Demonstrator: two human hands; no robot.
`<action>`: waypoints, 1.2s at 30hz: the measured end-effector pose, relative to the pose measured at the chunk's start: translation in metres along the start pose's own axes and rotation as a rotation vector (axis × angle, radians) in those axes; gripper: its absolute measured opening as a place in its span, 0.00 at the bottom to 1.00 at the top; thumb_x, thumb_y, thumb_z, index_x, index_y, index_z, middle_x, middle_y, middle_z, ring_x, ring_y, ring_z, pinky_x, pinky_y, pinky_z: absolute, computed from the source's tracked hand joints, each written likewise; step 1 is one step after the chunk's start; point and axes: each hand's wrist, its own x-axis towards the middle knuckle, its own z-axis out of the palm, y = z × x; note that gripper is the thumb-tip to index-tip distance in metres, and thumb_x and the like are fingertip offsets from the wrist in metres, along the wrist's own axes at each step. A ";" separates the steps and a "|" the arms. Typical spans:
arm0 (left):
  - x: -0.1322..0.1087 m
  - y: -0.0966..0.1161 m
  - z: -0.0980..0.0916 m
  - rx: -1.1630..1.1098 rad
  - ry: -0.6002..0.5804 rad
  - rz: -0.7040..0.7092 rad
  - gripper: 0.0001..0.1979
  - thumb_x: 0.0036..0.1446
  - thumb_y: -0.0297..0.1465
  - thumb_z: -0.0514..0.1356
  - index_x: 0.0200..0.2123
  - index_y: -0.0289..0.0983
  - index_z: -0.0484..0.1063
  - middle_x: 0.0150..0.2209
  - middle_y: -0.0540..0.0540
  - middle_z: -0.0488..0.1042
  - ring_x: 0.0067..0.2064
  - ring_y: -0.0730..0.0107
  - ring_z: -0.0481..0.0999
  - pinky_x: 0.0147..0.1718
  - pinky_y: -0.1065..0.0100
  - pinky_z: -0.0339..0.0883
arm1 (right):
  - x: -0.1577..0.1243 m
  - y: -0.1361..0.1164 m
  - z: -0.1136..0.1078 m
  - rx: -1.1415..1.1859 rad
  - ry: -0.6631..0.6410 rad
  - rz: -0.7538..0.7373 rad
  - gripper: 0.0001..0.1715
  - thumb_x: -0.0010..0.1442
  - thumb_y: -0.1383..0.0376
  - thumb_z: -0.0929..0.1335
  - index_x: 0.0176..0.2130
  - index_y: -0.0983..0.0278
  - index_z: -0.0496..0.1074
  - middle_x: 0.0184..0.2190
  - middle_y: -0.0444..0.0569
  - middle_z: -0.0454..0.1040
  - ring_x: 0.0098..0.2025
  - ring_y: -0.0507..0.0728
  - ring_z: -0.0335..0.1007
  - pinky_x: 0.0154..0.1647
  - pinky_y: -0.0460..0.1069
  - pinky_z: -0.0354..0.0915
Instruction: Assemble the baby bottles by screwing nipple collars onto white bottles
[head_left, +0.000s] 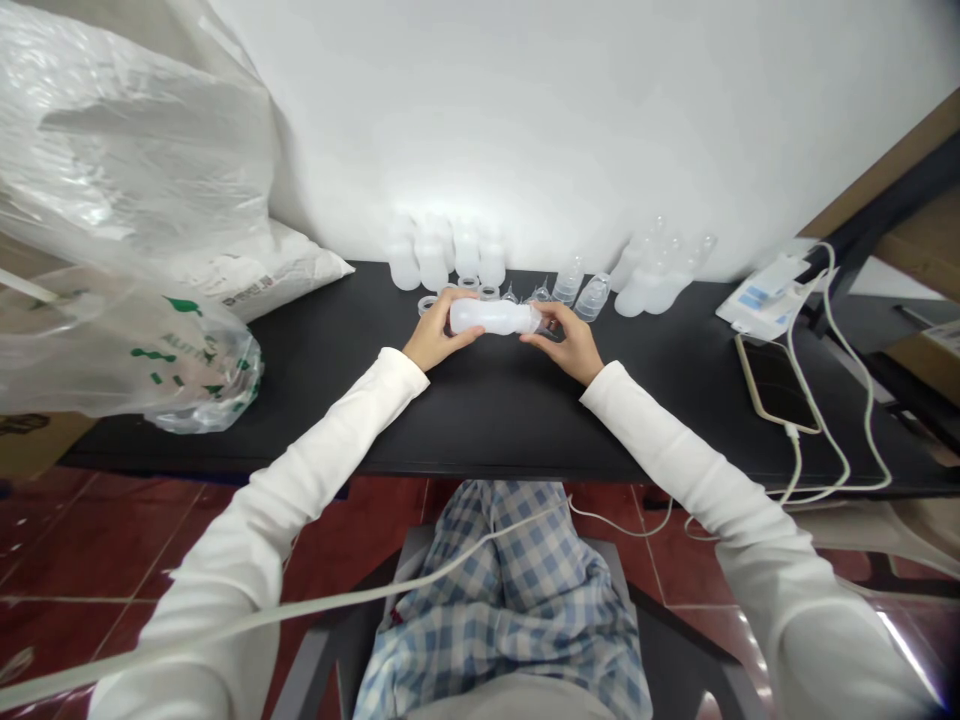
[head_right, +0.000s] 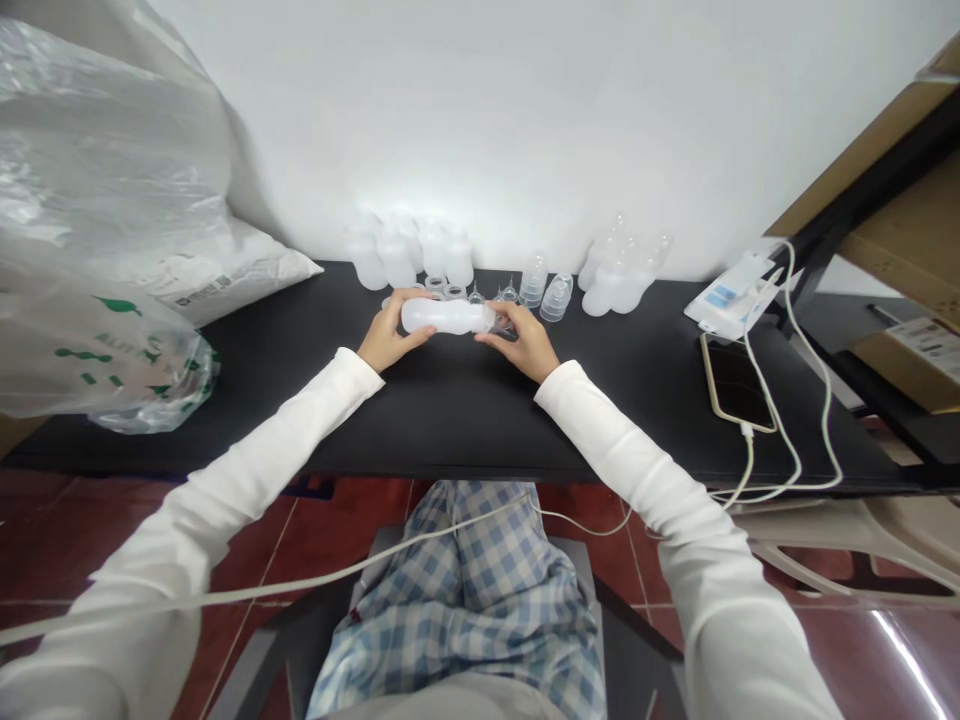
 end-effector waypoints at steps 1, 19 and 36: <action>0.001 0.000 0.000 0.022 -0.012 0.053 0.29 0.57 0.51 0.65 0.54 0.40 0.68 0.56 0.38 0.74 0.60 0.51 0.73 0.59 0.51 0.67 | 0.000 -0.002 0.000 0.016 0.007 0.015 0.35 0.59 0.42 0.72 0.55 0.61 0.75 0.47 0.55 0.80 0.44 0.61 0.76 0.50 0.58 0.73; -0.003 0.005 0.004 -0.228 -0.063 -0.164 0.35 0.58 0.61 0.57 0.49 0.37 0.77 0.48 0.40 0.79 0.36 0.66 0.78 0.28 0.68 0.73 | -0.002 -0.009 0.000 0.037 -0.019 -0.141 0.24 0.65 0.58 0.71 0.59 0.56 0.71 0.58 0.51 0.77 0.59 0.62 0.75 0.61 0.60 0.72; 0.001 0.006 0.004 -0.456 -0.037 -0.303 0.35 0.48 0.64 0.63 0.40 0.37 0.75 0.32 0.47 0.75 0.23 0.77 0.69 0.17 0.75 0.63 | -0.002 -0.002 0.002 0.080 -0.076 -0.009 0.36 0.51 0.40 0.76 0.49 0.59 0.73 0.48 0.52 0.80 0.46 0.61 0.79 0.45 0.56 0.75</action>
